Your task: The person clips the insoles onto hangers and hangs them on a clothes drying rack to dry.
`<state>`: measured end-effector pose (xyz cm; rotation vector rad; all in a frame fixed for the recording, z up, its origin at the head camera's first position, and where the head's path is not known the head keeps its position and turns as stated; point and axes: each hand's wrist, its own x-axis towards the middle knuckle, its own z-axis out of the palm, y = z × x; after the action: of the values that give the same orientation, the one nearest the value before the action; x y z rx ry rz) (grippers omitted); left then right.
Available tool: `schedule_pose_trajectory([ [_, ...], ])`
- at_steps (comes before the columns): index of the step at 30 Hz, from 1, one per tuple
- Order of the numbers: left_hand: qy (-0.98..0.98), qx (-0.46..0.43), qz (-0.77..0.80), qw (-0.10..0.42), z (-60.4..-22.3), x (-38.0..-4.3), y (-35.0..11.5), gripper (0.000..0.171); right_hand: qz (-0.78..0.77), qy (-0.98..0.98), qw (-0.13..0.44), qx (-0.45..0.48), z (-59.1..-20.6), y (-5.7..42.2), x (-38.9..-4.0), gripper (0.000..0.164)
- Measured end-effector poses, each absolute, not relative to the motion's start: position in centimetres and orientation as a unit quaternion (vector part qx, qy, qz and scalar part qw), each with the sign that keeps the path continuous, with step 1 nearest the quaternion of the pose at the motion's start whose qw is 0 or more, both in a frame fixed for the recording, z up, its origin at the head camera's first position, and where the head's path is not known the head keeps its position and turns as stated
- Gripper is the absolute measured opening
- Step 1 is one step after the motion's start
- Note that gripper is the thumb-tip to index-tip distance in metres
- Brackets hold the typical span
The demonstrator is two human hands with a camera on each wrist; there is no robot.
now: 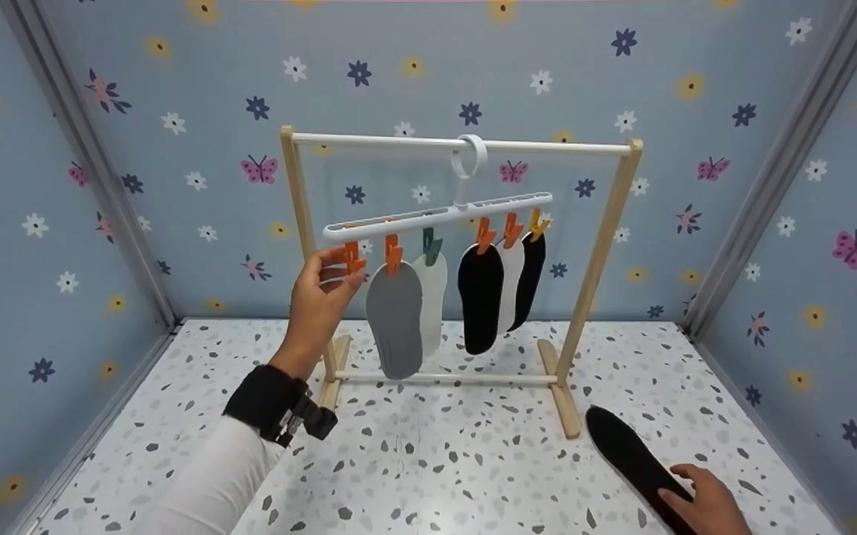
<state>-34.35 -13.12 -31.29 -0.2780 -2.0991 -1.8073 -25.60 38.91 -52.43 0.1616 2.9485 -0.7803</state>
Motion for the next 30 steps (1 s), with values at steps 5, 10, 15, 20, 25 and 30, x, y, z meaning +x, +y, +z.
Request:
schedule_pose_trajectory([
  [5,-0.745,-0.104,-0.626,0.208,-31.15,-35.02,-13.11,0.049,-0.239,0.964,0.099,0.056,-52.48,39.56,-25.75,0.077],
  [10,-0.746,-0.098,-0.62,0.222,-30.95,-34.91,-12.96,0.049,-0.246,0.957,0.133,0.07,-52.56,39.8,-25.92,0.084],
  [15,-0.747,-0.1,-0.614,0.235,-30.86,-34.74,-12.85,0.048,-0.247,0.957,0.133,0.071,-52.64,39.88,-25.77,0.08],
  [20,-0.74,-0.109,-0.616,0.246,-30.8,-34.74,-12.86,0.047,-0.246,0.958,0.126,0.072,-52.61,39.78,-25.68,0.078],
  [25,-0.738,-0.121,-0.612,0.257,-30.69,-34.81,-12.89,0.045,-0.263,0.954,0.12,0.082,-52.44,39.69,-25.65,0.068],
  [30,-0.734,-0.125,-0.617,0.256,-30.71,-34.76,-12.9,0.043,-0.279,0.95,0.116,0.075,-52.45,39.8,-25.5,0.056],
])
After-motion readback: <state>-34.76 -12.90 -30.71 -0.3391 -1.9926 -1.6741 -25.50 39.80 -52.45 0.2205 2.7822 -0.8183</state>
